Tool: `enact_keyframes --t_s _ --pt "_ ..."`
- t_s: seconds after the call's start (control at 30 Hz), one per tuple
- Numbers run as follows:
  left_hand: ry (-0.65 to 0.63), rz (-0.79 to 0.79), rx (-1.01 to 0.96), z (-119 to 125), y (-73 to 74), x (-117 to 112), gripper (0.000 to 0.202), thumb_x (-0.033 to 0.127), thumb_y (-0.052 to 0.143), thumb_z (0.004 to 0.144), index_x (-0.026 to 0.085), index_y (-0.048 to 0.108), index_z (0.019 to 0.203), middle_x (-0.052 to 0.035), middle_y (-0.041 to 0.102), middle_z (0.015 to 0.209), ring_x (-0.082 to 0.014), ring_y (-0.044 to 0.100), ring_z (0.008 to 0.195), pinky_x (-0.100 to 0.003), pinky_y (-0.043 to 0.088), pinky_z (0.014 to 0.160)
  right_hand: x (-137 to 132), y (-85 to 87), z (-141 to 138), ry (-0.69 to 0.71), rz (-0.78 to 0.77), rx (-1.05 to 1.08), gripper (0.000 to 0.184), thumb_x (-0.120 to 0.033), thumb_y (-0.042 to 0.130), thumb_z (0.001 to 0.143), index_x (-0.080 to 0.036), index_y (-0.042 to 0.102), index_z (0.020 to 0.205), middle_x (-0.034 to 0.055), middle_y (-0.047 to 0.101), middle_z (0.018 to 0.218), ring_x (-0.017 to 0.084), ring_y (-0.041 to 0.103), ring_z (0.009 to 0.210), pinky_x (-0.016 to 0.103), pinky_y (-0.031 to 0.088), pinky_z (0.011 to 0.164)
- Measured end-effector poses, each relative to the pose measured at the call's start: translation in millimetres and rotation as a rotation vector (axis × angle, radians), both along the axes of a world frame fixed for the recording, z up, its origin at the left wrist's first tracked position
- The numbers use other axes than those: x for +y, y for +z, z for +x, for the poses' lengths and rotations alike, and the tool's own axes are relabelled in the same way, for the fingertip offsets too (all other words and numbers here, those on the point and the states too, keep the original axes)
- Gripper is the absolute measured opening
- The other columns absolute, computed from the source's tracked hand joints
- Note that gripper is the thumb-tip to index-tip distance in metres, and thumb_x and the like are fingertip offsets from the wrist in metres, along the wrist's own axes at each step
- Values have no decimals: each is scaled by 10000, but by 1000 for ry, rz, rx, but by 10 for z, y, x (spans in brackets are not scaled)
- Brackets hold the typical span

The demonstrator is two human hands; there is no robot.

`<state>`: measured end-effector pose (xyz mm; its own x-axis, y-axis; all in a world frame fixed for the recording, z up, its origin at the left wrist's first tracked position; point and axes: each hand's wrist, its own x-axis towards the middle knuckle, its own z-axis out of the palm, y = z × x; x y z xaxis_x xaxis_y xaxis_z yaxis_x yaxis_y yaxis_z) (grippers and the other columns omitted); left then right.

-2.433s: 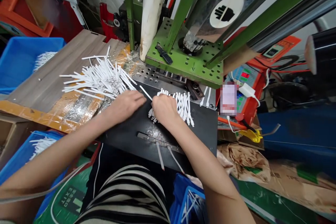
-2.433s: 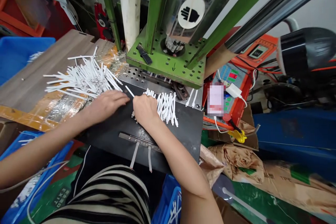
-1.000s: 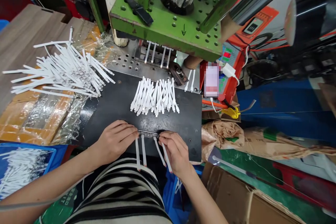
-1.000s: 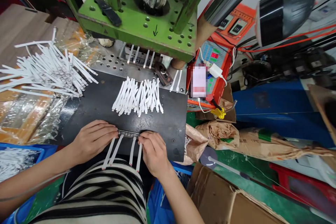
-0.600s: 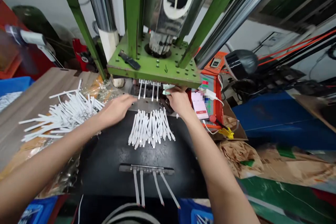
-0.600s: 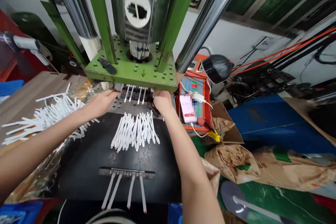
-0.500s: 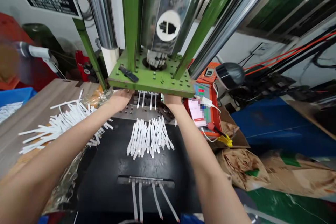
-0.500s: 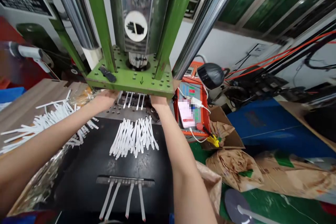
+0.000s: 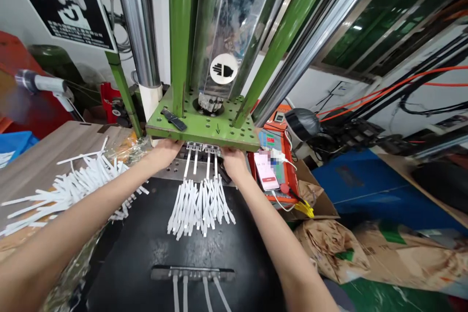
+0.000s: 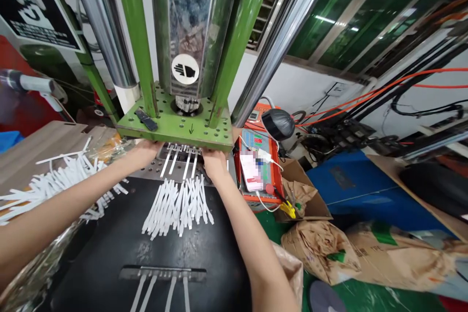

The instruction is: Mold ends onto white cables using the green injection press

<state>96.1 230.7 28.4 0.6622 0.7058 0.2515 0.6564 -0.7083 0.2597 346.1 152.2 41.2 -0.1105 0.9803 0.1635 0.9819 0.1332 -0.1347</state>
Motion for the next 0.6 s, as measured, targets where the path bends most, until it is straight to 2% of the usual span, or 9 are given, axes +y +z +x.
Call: enact_keyframes --t_s 0.1,0.2,0.27,0.33,0.43,0.53,0.6 --pt "-26 -83 -41 -290 -88 -619 407 228 392 1003 146 436 1400 -135 652 1147 -227 677 1013 -343 545 859 -654 -85 131 52 -34 136 448 -11 523 868 -159 659 1268 133 732 1165 245 704 1077 335 559 936" --pt "-43 -232 -119 -631 -162 -1450 250 273 388 1007 169 509 1200 -60 659 926 -183 669 784 -289 540 691 -1409 -152 194 154 -48 398 476 49 490 812 -180 715 1163 86 760 1088 204 738 989 290 597 855" --pt "-147 -313 -88 -798 -210 -1955 187 280 413 1003 206 540 1118 -57 654 962 -179 655 817 -283 532 713 -1838 -202 174 166 -69 509 496 54 460 802 -191 731 1138 81 765 1069 193 745 971 271 617 801" --pt "-214 -280 -62 -854 -271 -2335 195 263 432 996 226 564 1135 -70 649 1062 -202 641 905 -314 517 780 -2151 -277 114 140 -85 550 493 40 436 823 -189 732 1144 88 765 1071 185 746 976 258 627 775" --pt "-162 -115 4 -763 -377 -2640 233 147 422 983 218 594 1123 -71 649 1074 -223 612 912 -351 467 791 -2408 -423 6 97 -69 530 449 -8 438 877 -187 726 1172 98 756 1116 204 726 1051 318 622 867" --pt "-117 -41 20 -738 -502 -2714 263 85 393 974 201 608 1074 -73 654 1072 -228 604 947 -365 452 834 -2498 -523 -50 90 -38 461 434 -31 433 895 -167 717 1194 118 716 1213 243 669 1165 415 574 982" --pt "-115 -61 -61 -896 -618 -2694 286 100 366 980 208 598 1107 -66 663 1066 -219 612 980 -352 475 869 -2498 -519 -35 120 -64 435 491 2 398 867 -151 707 1217 125 688 1263 251 633 1217 438 552 1013"
